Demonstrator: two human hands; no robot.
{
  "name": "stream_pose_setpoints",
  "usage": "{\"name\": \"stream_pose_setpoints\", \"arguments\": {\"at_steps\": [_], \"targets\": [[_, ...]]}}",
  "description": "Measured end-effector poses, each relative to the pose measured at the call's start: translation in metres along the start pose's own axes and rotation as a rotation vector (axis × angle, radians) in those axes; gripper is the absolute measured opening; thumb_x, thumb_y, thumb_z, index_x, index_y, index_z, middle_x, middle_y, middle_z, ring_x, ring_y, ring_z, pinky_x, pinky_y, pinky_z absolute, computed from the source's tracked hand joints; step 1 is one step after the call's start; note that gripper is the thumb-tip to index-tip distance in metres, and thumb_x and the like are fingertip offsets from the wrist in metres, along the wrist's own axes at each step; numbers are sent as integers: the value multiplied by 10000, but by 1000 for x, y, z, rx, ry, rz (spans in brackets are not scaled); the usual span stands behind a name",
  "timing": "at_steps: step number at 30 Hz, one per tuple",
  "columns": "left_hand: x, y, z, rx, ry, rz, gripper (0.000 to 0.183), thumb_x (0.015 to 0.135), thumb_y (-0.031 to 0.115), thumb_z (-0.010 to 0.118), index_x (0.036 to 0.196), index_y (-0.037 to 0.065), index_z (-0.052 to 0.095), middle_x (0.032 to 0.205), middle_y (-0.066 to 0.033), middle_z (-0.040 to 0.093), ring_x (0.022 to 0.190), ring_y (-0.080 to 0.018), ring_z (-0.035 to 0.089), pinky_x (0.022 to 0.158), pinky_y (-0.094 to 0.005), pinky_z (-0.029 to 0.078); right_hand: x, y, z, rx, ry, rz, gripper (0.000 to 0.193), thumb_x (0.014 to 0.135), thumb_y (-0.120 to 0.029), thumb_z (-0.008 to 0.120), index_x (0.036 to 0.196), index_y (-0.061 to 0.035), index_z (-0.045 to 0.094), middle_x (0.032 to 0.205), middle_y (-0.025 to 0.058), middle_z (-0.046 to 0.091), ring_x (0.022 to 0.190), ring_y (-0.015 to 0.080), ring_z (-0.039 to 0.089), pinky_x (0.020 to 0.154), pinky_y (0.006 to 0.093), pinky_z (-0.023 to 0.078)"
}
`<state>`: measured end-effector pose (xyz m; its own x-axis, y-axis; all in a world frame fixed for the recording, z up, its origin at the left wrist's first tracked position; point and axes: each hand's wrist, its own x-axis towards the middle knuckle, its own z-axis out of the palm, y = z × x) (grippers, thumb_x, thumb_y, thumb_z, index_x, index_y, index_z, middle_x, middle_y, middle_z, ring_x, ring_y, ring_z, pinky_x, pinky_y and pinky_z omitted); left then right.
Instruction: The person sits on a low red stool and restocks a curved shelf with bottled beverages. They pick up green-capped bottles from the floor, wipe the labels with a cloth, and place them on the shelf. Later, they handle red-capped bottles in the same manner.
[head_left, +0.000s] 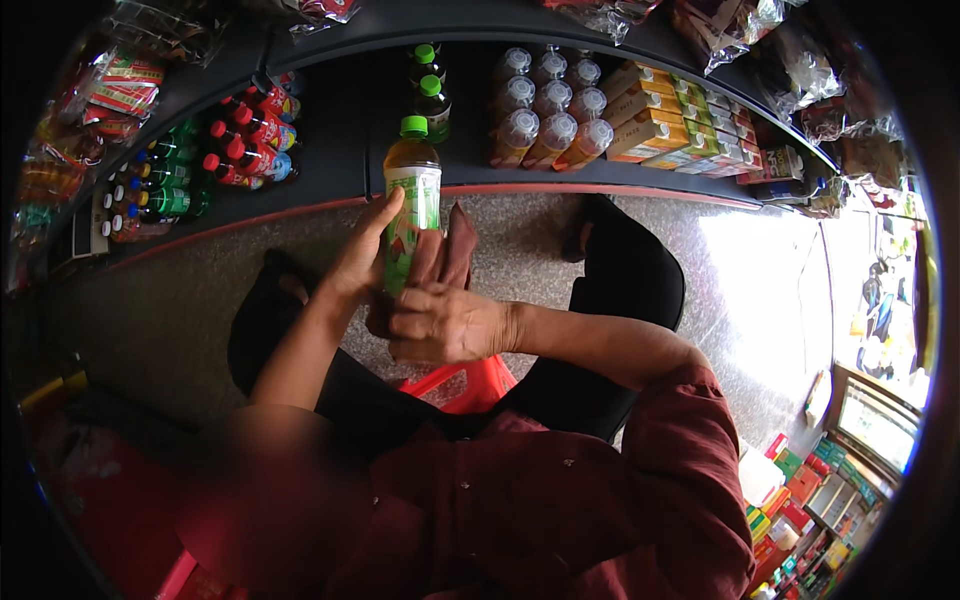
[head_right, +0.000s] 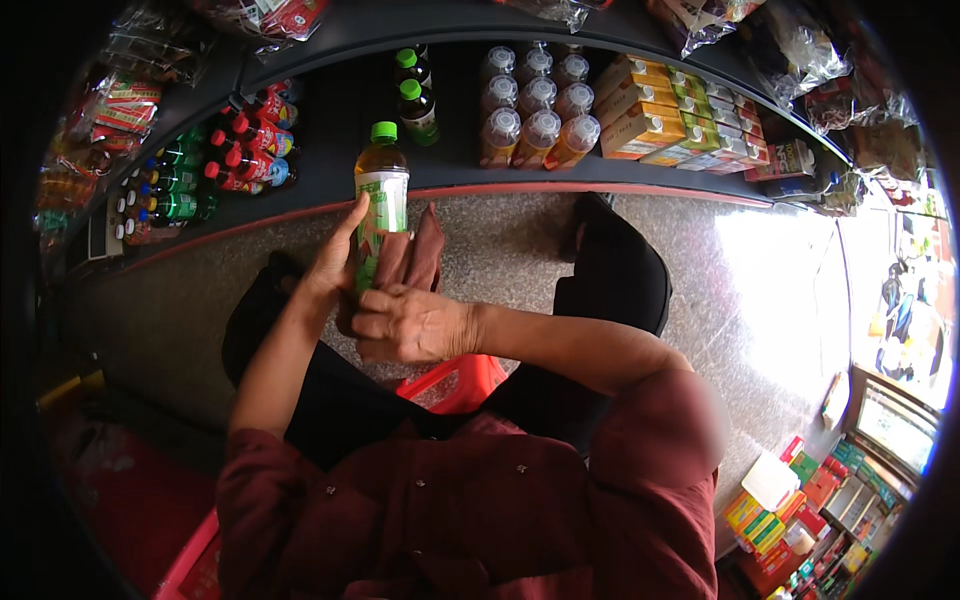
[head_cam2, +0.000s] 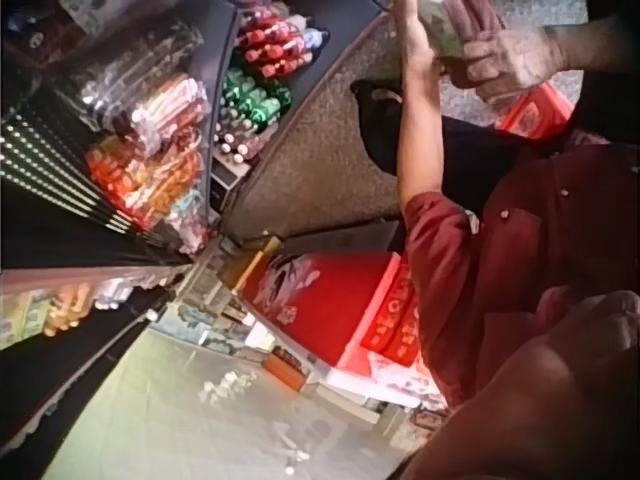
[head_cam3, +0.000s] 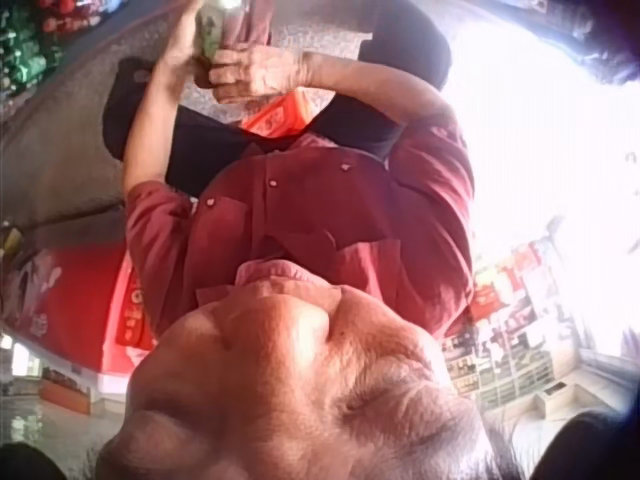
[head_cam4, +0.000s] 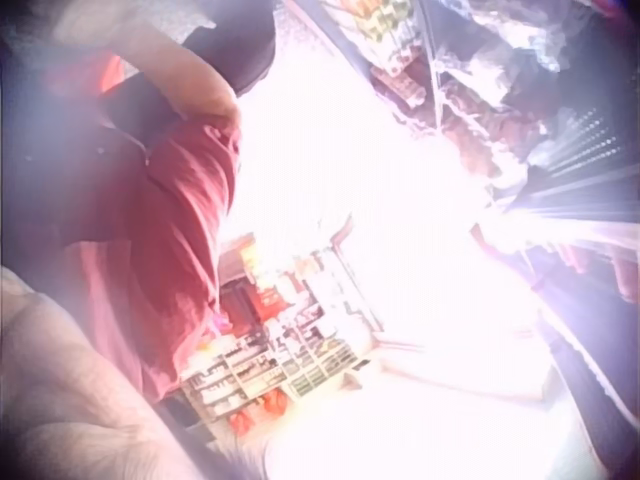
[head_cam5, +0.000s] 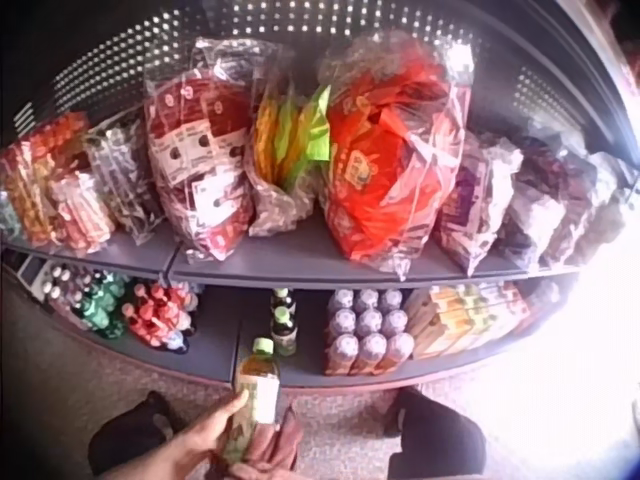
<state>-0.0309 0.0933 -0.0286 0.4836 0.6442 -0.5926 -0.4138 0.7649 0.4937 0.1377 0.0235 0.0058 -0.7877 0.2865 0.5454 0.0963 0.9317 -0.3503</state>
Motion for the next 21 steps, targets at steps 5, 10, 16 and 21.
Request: {"name": "stream_pose_setpoints", "arguments": {"at_steps": [5,10,16,21], "targets": [[-5,-1,2,113,7,-6,499,924,523,553,1165,86,550,930,-20,619,802,-128,627,692,-283,542,2,-5,-6,-57,0,-135,218,717,-248,618,887,-116,656,988,10,558,970,200,523,820,310,470],[-6,-8,4,-149,-51,-159,635,924,657,405,1132,79,563,911,-32,639,788,-137,654,670,-290,566,3,5,-9,-177,15,-109,217,721,-228,621,905,-123,665,954,4,535,944,195,510,789,307,470],[0,-18,-12,-220,-187,-95,594,945,649,360,1121,109,533,1091,-47,566,989,-158,576,877,-322,490,4,18,-11,-65,68,31,285,711,-188,688,993,-146,673,1002,23,513,961,205,515,790,329,490],[-2,-19,-17,210,-202,51,584,968,499,457,1357,62,451,1292,-77,523,1214,-171,510,980,-301,457,1,40,-21,-121,95,270,279,717,-172,743,981,-124,668,985,29,549,922,230,544,791,339,510]]}}
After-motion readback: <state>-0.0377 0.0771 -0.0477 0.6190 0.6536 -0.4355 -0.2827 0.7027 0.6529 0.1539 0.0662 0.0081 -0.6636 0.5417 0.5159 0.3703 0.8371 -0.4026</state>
